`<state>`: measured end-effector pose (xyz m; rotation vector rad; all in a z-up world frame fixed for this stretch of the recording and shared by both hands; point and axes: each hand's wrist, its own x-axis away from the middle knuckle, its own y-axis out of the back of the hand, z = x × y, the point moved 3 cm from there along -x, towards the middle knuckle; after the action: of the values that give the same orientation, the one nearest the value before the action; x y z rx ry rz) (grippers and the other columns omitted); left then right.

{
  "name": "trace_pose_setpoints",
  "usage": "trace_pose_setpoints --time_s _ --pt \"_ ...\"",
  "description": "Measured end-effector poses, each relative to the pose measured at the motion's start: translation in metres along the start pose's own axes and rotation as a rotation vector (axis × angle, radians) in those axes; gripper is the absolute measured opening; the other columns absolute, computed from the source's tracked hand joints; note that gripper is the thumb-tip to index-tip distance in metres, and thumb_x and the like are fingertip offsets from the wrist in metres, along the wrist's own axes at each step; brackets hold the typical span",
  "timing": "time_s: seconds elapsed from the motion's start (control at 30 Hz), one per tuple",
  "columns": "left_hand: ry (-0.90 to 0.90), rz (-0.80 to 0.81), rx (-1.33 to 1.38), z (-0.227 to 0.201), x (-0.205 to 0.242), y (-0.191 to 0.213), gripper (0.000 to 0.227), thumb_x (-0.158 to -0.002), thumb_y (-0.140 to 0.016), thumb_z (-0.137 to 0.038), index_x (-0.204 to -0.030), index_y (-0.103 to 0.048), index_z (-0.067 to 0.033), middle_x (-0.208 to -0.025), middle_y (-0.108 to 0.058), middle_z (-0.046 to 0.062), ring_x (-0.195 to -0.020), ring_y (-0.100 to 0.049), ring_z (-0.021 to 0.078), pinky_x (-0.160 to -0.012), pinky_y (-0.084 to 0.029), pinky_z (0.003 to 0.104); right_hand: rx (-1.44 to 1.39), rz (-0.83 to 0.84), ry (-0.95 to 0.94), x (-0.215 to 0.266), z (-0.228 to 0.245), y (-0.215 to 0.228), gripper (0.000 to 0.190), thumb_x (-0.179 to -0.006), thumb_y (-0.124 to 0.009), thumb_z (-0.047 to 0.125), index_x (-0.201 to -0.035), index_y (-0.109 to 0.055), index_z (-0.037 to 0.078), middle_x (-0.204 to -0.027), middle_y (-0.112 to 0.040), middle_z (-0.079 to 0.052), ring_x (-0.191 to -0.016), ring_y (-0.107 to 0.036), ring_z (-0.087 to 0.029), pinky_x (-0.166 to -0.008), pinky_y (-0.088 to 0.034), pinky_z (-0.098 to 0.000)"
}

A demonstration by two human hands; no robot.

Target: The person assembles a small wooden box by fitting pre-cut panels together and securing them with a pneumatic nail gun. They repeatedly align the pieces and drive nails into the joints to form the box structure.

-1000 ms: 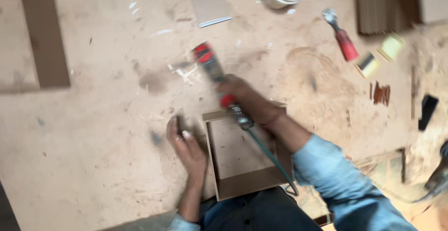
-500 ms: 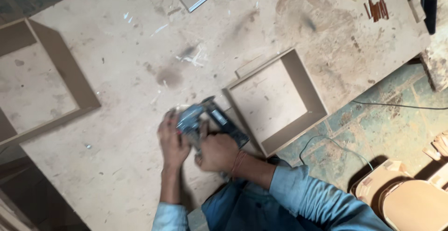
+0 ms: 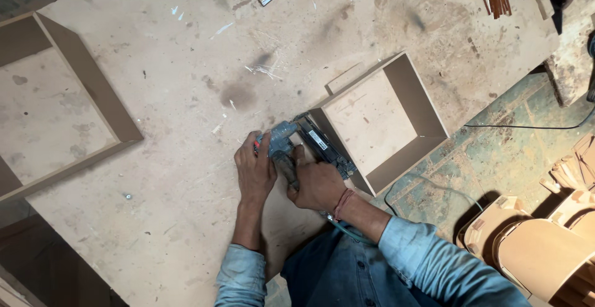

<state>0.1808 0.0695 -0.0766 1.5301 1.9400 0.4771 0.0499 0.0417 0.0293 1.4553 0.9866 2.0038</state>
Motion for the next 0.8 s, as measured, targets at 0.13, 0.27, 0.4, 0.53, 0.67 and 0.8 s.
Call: trace_pose_setpoints --time_s 0.13,0.27,0.4,0.53,0.67,0.8 --pt "-0.006 -0.013 0.003 0.002 -0.001 -0.002 0.066 -0.082 -0.062 0.005 -0.146 -0.052 -0.0067 -0.143 -0.051 0.021 -0.125 -0.054 0.038 -0.107 -0.041 0.052 -0.009 -0.016 0.002 -0.001 0.005 0.008 0.091 -0.075 -0.067 0.032 -0.144 -0.033 -0.016 -0.074 -0.07 -0.027 -0.069 -0.072 -0.04 -0.069 -0.06 -0.0465" --pt "-0.023 -0.042 0.011 0.001 0.003 -0.002 0.066 -0.081 -0.062 0.004 -0.145 -0.052 -0.0072 -0.141 -0.051 0.021 -0.127 -0.054 0.0385 -0.106 -0.041 0.052 0.038 0.036 -0.017 0.008 0.01 0.011 0.092 -0.078 -0.067 0.035 -0.145 -0.031 -0.016 -0.071 -0.07 -0.027 -0.069 -0.072 -0.041 -0.069 -0.059 -0.0467" --pt "-0.048 -0.107 -0.008 -0.004 0.008 -0.003 0.064 -0.085 -0.06 0.006 -0.147 -0.051 -0.0099 -0.142 -0.052 0.02 -0.129 -0.054 0.0374 -0.107 -0.042 0.052 0.076 0.004 -0.005 0.019 0.01 0.016 0.098 -0.077 -0.069 0.034 -0.146 -0.025 -0.019 -0.07 -0.069 -0.027 -0.067 -0.072 -0.041 -0.068 -0.06 -0.0458" --pt "-0.043 -0.121 -0.013 -0.006 0.006 -0.003 0.065 -0.086 -0.06 0.007 -0.148 -0.051 -0.0126 -0.141 -0.053 0.018 -0.131 -0.055 0.0363 -0.107 -0.042 0.051 0.059 0.001 0.002 0.022 0.01 0.021 0.097 -0.077 -0.069 0.033 -0.145 -0.025 -0.019 -0.07 -0.069 -0.027 -0.067 -0.072 -0.041 -0.068 -0.06 -0.0451" --pt "-0.058 -0.135 -0.024 -0.013 0.004 0.003 0.066 -0.086 -0.061 0.007 -0.149 -0.05 -0.0125 -0.141 -0.053 0.018 -0.13 -0.055 0.0357 -0.105 -0.042 0.051 0.033 -0.01 -0.002 0.028 0.012 0.027 0.094 -0.077 -0.07 0.033 -0.145 -0.027 -0.017 -0.079 -0.069 -0.029 -0.071 -0.072 -0.042 -0.069 -0.06 -0.046" --pt "-0.094 -0.177 -0.021 -0.022 0.003 0.011 0.066 -0.087 -0.061 0.006 -0.15 -0.049 -0.0123 -0.141 -0.053 0.019 -0.129 -0.055 0.0357 -0.104 -0.043 0.051 0.038 -0.176 0.102 0.039 0.015 0.034 0.099 -0.07 -0.074 0.032 -0.141 -0.028 -0.02 -0.097 -0.066 -0.037 -0.078 -0.071 -0.045 -0.071 -0.059 -0.046"
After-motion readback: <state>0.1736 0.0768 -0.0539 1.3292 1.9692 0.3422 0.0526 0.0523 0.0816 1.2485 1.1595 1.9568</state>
